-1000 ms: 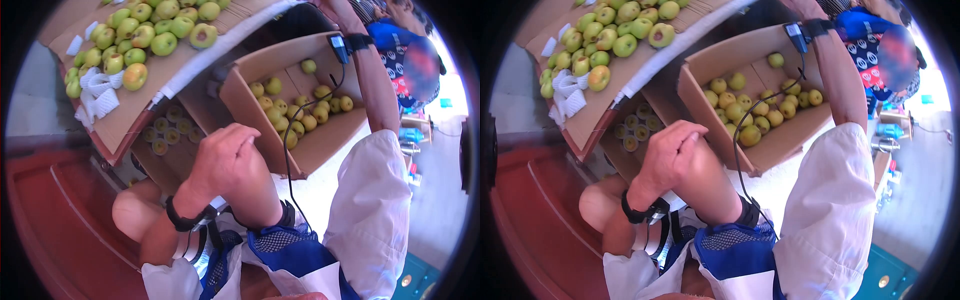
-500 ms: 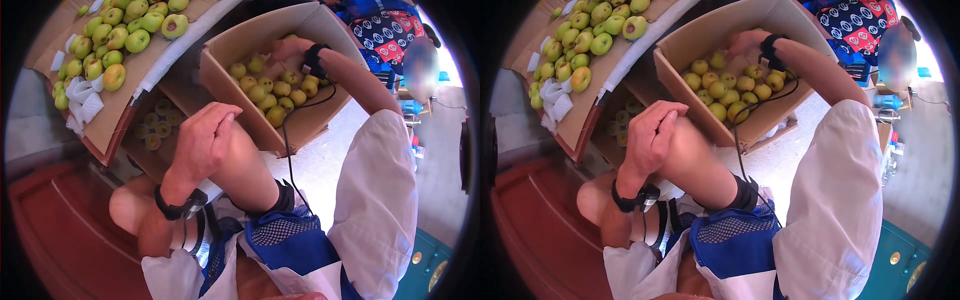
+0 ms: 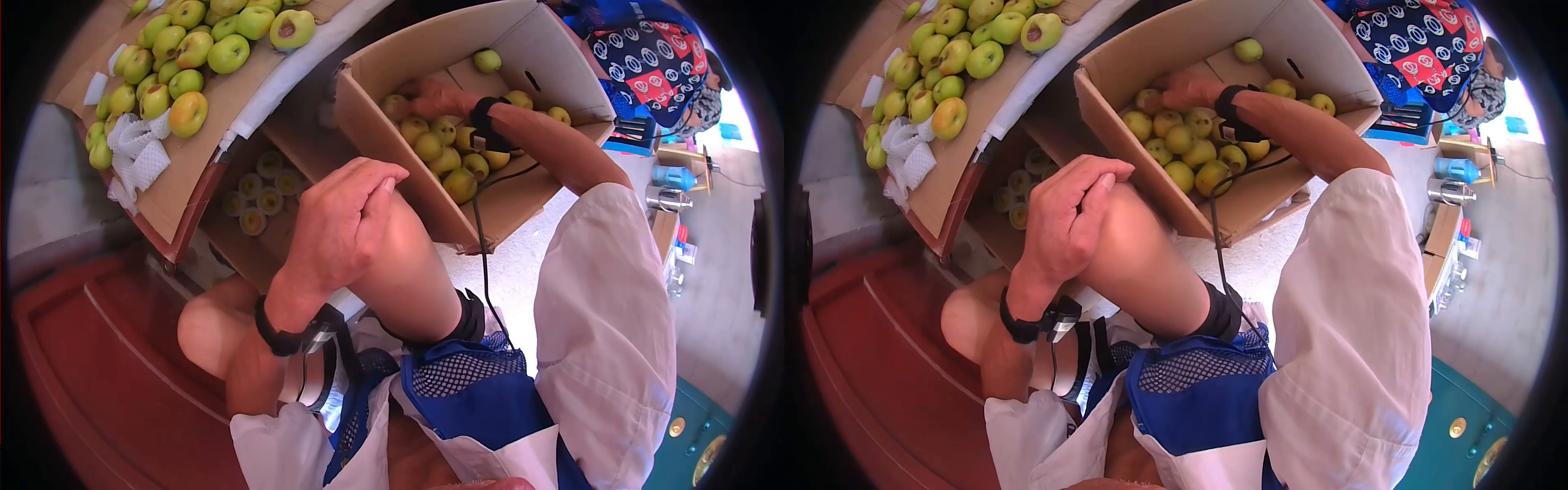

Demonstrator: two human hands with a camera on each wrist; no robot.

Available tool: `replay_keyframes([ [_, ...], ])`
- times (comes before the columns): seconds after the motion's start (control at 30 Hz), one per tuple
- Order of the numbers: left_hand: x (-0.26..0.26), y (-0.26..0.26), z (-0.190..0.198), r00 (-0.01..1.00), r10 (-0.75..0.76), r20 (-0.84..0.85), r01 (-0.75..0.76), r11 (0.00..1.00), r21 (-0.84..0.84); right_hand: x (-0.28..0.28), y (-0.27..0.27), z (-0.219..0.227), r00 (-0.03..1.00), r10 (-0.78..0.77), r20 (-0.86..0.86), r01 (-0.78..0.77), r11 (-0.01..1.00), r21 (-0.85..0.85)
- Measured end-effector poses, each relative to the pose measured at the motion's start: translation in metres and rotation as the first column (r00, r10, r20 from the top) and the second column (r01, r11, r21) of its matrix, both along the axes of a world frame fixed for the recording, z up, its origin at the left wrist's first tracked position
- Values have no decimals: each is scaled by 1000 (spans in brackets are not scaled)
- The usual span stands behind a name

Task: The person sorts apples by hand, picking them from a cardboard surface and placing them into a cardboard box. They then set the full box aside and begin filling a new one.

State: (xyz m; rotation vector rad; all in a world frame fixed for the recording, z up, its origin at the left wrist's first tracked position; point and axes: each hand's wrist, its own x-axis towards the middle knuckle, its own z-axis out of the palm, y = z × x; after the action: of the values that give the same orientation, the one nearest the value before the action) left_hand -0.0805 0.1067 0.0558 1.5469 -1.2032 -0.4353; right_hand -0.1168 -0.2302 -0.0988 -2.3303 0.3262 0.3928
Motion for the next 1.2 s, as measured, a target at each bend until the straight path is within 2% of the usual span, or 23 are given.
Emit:
replay_keyframes([
  [0.1, -1, -2, 1, 1000, -3, -6, 3, 1000, 2, 2, -1, 12, 995, -54, -78, 64, 988, 140],
  [0.2, 0, -3, 3, 1000, 2, -15, -1, 1000, 18, -7, 5, 12, 995, -101, 17, 98, 983, 154],
  [0.3, 0, -3, 3, 1000, 5, -14, -5, 1000, 21, -2, 7, 7, 977, -193, -87, 193, 981, -8],
  [0.4, 0, -3, 3, 1000, 2, -13, -2, 1000, 23, 7, -3, 18, 1000, -3, -30, 10, 972, 237],
  [0.5, 0, -4, 4, 1000, -1, -19, 2, 999, 37, -2, -4, 41, 996, -56, -73, 81, 910, 406],
  [0.6, -1, -6, 5, 1000, -5, -14, 6, 999, 43, -10, 13, 85, 962, -144, -231, 222, 906, 361],
  [0.63, -1, -7, 4, 1000, -5, -11, 5, 999, 39, -8, -8, 51, 997, -20, -71, 46, 919, 391],
  [0.67, -2, -7, 4, 1000, -5, -8, 6, 999, 34, -6, -43, -9, 990, 104, 92, -132, 911, 391],
  [0.73, -2, -8, 5, 1000, -10, -2, 11, 999, 38, -1, -55, -29, 988, 131, 81, -152, 903, 401],
  [0.8, -2, -8, 5, 1000, -15, 4, 15, 999, 43, 11, -31, 12, 962, -56, -267, 163, 904, 396],
  [0.9, -2, -7, 5, 1000, -20, 18, 20, 999, 45, 12, -26, 25, 956, -90, -278, 190, 914, 360],
  [1.03, -3, -7, 3, 999, -21, 25, 20, 999, 26, 12, -44, 2, 966, 13, -257, 82, 932, 353],
  [1.1, -3, -6, 3, 1000, -17, 26, 17, 1000, 22, 13, -28, 16, 975, 62, -213, 9, 949, 314],
  [1.2, -3, -6, 2, 999, -16, 30, 15, 1000, 14, 13, -9, 47, 939, 156, -307, -103, 978, 180],
])
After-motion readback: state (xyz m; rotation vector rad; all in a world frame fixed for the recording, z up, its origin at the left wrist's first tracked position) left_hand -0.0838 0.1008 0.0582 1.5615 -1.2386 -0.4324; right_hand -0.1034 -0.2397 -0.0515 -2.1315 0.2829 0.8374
